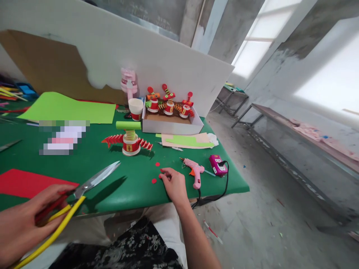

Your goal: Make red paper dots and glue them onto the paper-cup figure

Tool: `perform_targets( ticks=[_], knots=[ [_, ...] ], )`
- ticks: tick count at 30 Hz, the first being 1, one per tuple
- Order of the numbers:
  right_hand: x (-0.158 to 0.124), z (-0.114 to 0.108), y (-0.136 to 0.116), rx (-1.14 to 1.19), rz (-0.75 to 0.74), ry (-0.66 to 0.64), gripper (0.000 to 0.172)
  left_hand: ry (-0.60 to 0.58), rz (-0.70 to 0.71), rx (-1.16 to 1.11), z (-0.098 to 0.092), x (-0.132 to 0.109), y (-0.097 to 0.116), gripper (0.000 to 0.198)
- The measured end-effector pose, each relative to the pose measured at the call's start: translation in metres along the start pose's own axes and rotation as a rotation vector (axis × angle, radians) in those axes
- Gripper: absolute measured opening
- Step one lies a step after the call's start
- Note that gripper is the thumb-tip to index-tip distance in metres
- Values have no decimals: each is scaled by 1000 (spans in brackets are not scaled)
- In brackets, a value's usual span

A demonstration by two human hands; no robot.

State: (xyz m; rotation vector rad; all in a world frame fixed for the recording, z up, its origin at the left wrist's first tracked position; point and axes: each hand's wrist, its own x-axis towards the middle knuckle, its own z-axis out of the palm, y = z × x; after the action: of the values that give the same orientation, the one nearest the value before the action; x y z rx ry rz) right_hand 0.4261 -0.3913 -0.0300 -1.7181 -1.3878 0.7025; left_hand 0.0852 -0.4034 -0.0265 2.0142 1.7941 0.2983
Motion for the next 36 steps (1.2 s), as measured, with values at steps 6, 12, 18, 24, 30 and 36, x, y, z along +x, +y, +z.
perform_targets(
  ticks=[6, 12, 18, 24, 30, 36],
  knots=[
    [6, -6, 4, -83, -83, 95, 13, 64, -6, 71, -5, -2, 37, 36],
    [-1, -10, 18, -21, 4, 214, 21, -81, 1, 167, -2, 5, 36, 44],
    [-5, -5, 19, 32, -6, 208, 22, -137, 107, 311, -4, 16, 61, 46],
    [-8, -1, 16, 87, -16, 235, 19, -88, 217, 344, 13, 42, 103, 33],
    [-10, -4, 11, 76, -29, 216, 20, -3, 358, 269, 39, 78, 120, 28],
    [-10, -3, 10, 86, -45, 220, 18, 9, 464, 210, 50, 107, 123, 31]
  ],
)
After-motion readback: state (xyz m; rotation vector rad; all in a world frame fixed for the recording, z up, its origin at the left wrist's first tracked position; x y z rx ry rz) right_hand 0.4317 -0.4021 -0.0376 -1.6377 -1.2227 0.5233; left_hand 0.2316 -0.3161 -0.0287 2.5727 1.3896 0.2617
